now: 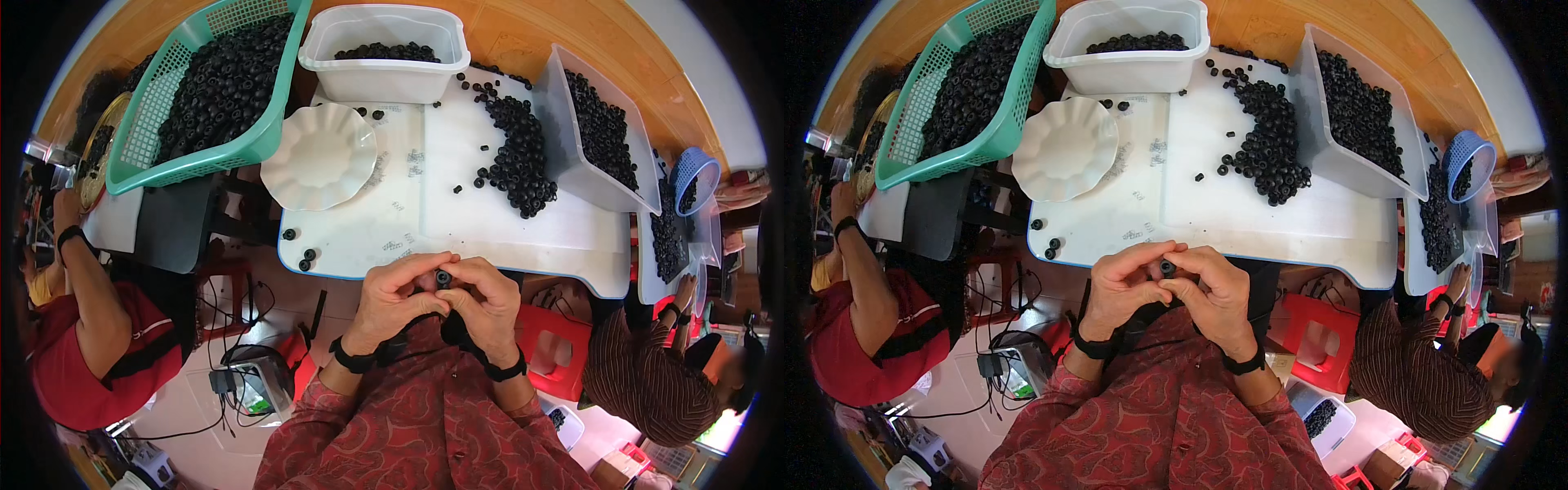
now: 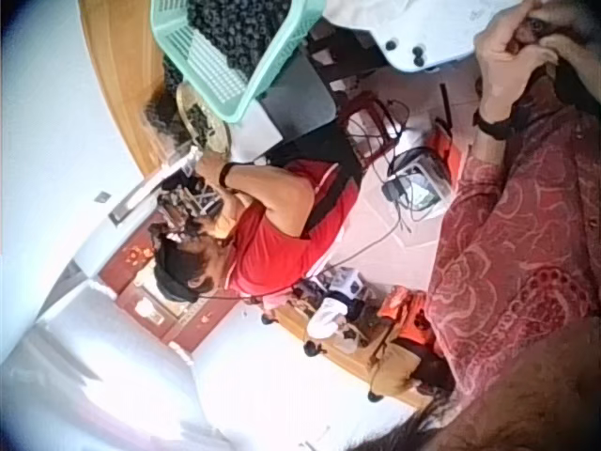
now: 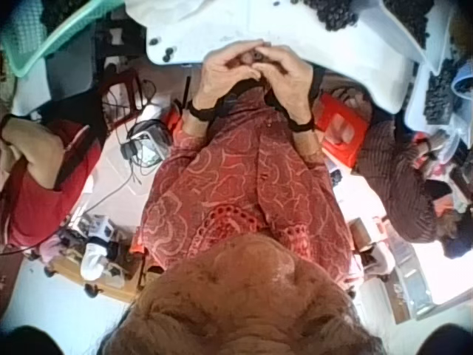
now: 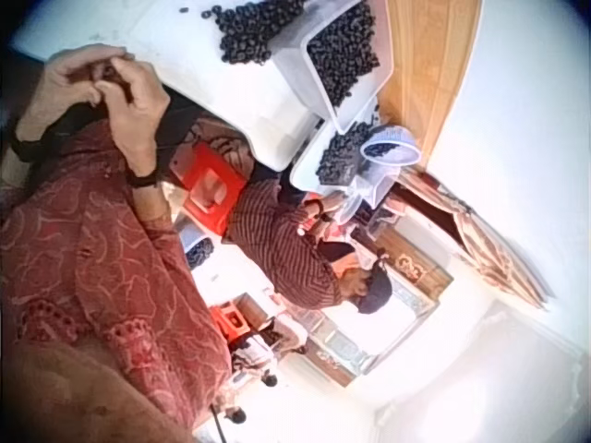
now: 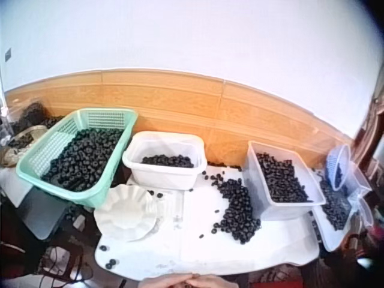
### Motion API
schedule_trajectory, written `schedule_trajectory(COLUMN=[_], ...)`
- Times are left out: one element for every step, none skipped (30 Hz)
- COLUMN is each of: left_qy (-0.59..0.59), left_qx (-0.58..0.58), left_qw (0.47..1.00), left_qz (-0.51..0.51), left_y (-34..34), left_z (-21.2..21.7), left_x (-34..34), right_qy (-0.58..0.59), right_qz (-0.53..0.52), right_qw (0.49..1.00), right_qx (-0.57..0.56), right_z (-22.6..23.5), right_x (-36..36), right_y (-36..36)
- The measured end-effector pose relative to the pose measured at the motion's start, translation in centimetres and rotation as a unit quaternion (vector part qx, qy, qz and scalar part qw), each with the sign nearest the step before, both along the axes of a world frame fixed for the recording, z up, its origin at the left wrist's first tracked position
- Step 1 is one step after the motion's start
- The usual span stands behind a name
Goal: Sorting and inspecting small black parts at a manufacturing workstation.
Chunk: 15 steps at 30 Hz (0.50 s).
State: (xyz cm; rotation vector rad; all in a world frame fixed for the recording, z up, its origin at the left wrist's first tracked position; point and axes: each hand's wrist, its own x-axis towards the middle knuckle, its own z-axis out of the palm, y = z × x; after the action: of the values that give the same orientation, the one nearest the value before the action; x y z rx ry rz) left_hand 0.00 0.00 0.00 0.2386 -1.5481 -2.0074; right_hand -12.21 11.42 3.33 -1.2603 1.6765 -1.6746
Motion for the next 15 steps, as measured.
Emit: schedule_trajectory(left_qy=[-0.003,-0.006,-0.006,-0.006,-0.006,-0.002,0.002,0.005,0.011,0.017,0.022,0.032,0.043,0.053,0.054], left_qx=[0.002,0.003,0.01,0.018,0.025,0.008,-0.009,-0.027,-0.02,-0.013,-0.006,0.002,0.01,0.019,0.021], left_qw=[1.0,1.0,1.0,1.0,1.0,1.0,1.0,0.999,0.999,0.999,0.999,0.999,0.999,0.998,0.998], left_qz=[0.002,0.003,0.004,0.005,0.006,0.015,0.024,0.033,0.03,0.026,0.022,0.023,0.024,0.025,0.019], left_y=[0.0,0.0,0.0,0.0,-0.1,-0.1,-0.1,-0.1,0.0,0.0,0.0,0.1,0.3,0.4,0.4], left_z=[0.2,0.3,0.6,0.9,1.0,0.8,0.4,0.2,0.2,0.4,0.4,0.4,0.4,0.3,0.3], left_x=[0.0,0.0,0.1,0.2,0.3,0.2,0.1,0.0,0.0,-0.1,-0.1,-0.3,-0.5,-0.6,-0.6], right_qy=[-0.005,-0.01,-0.02,-0.029,-0.039,-0.044,-0.05,-0.056,-0.049,-0.043,-0.037,-0.049,-0.06,-0.072,-0.074], right_qz=[-0.003,-0.006,-0.007,-0.008,-0.01,-0.011,-0.012,-0.013,-0.012,-0.01,-0.009,-0.01,-0.011,-0.012,-0.012], right_qw=[1.0,1.0,1.0,0.999,0.999,0.999,0.999,0.998,0.999,0.999,0.999,0.999,0.998,0.997,0.997], right_qx=[-0.005,-0.01,-0.011,-0.011,-0.011,-0.009,-0.008,-0.007,-0.004,-0.001,0.002,-0.001,-0.004,-0.007,-0.007], right_z=[-0.1,-0.1,-0.2,-0.3,-0.4,-0.6,-1.0,-1.1,-1.1,-0.9,-0.7,-0.5,-0.1,0.1,0.0], right_x=[0.1,0.2,0.3,0.4,0.6,0.6,0.6,0.5,0.5,0.4,0.4,0.3,0.3,0.3,0.2], right_y=[0.0,-0.1,-0.2,-0.3,-0.4,-0.4,-0.3,-0.2,-0.2,-0.2,-0.2,-0.3,-0.4,-0.5,-0.5])
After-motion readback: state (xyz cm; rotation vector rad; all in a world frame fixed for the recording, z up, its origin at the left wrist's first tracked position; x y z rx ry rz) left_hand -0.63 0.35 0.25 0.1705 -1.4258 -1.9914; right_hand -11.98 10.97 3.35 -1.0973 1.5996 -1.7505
